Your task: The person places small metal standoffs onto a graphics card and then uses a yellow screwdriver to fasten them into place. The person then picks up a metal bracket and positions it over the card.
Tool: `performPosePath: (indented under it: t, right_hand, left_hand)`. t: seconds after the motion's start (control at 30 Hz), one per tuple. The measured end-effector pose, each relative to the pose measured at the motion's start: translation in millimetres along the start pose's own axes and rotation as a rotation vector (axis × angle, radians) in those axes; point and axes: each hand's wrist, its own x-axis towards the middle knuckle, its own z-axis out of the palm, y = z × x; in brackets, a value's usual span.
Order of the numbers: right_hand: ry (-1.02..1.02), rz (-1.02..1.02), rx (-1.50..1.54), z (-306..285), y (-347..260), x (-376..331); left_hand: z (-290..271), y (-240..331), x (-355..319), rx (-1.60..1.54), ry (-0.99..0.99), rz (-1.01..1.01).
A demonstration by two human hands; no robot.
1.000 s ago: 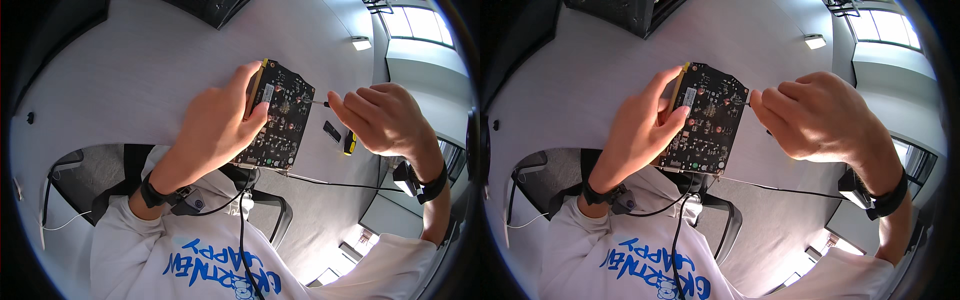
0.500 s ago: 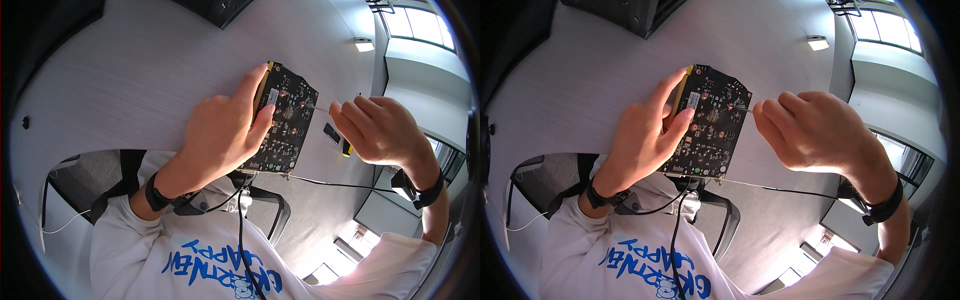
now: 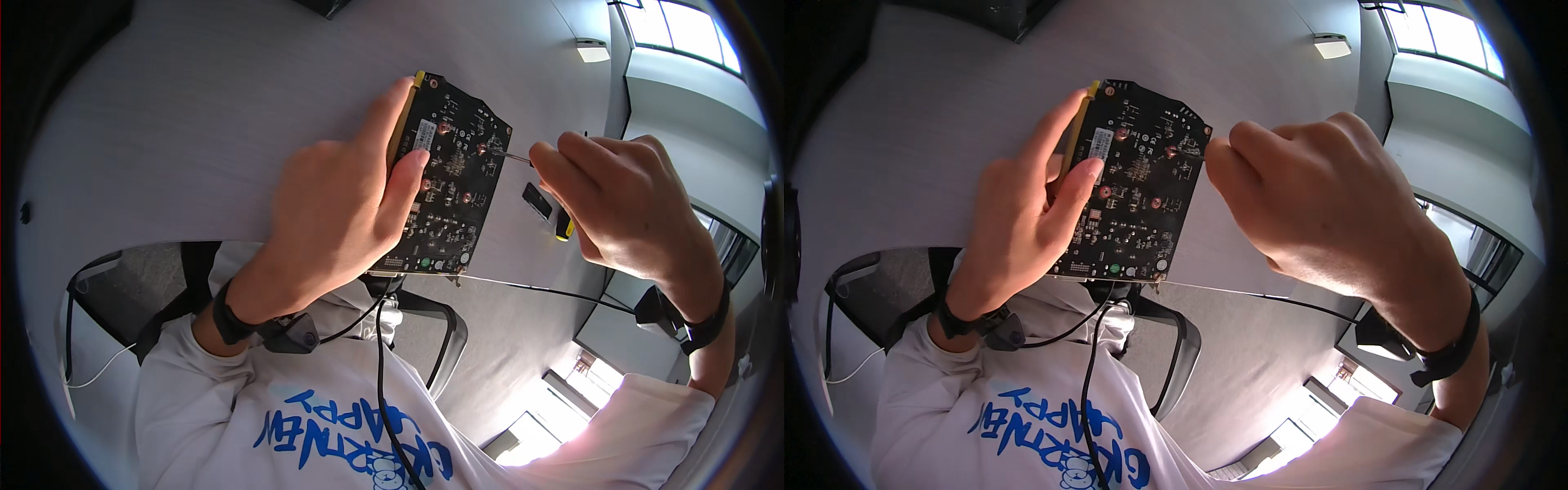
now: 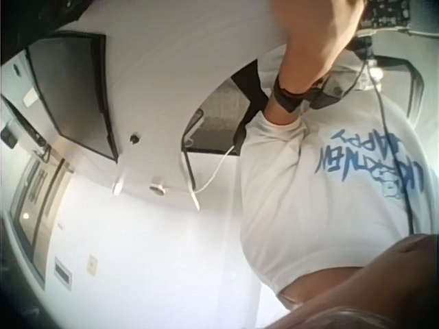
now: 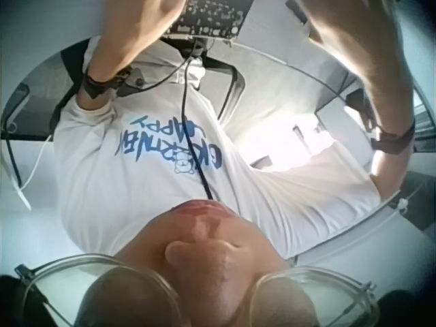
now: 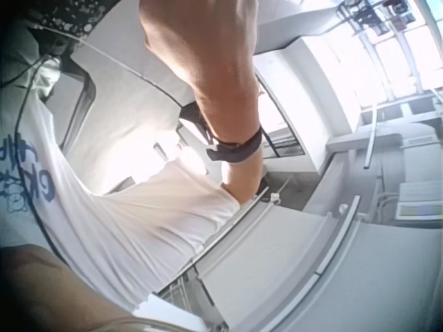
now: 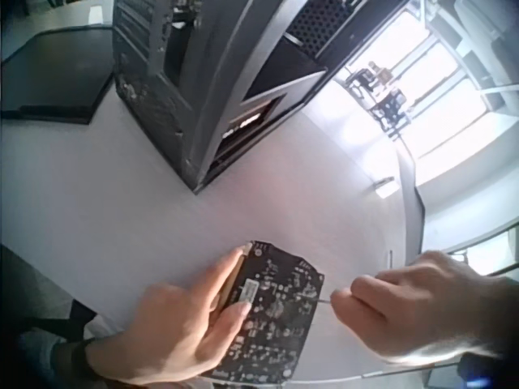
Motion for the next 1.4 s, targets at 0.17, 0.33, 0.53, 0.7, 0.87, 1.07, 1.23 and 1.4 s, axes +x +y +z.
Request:
performPosePath:
  t: [0.17,0.33,0.53,0.7,0.87,1.07,1.23,1.4]
  right_hand:
    - [-0.069,0.166,0.162,-4,-12,-2]
    - [-0.046,0.287,0.378,-9,-12,1]
    - [-0.169,0.64,0.584,-10,-25,9]
    - [-0.221,0.683,0.553,-20,-30,12]
    - [-0.139,0.592,0.253,-25,-25,24]
    - [-0.24,0.518,0.054,-23,-22,19]
    - [-0.058,0.346,-0.023,-16,-24,7]
    - [-0.059,0.284,0.049,-18,-20,-1]
  left_hand:
    - [3,-1,0,-0.001,0.017,0.019]
    - [4,0,0,0.01,-0.008,0.015]
    - [2,0,1,0.027,0.003,0.043]
    - [4,0,0,0.044,-0.002,0.041]
    - [4,-1,0,0.044,0.049,0.069]
    - [4,1,0,0.041,0.013,0.032]
    - [9,-2,1,0.049,0.039,0.052]
    - [9,-4,-1,0.014,0.08,0.082]
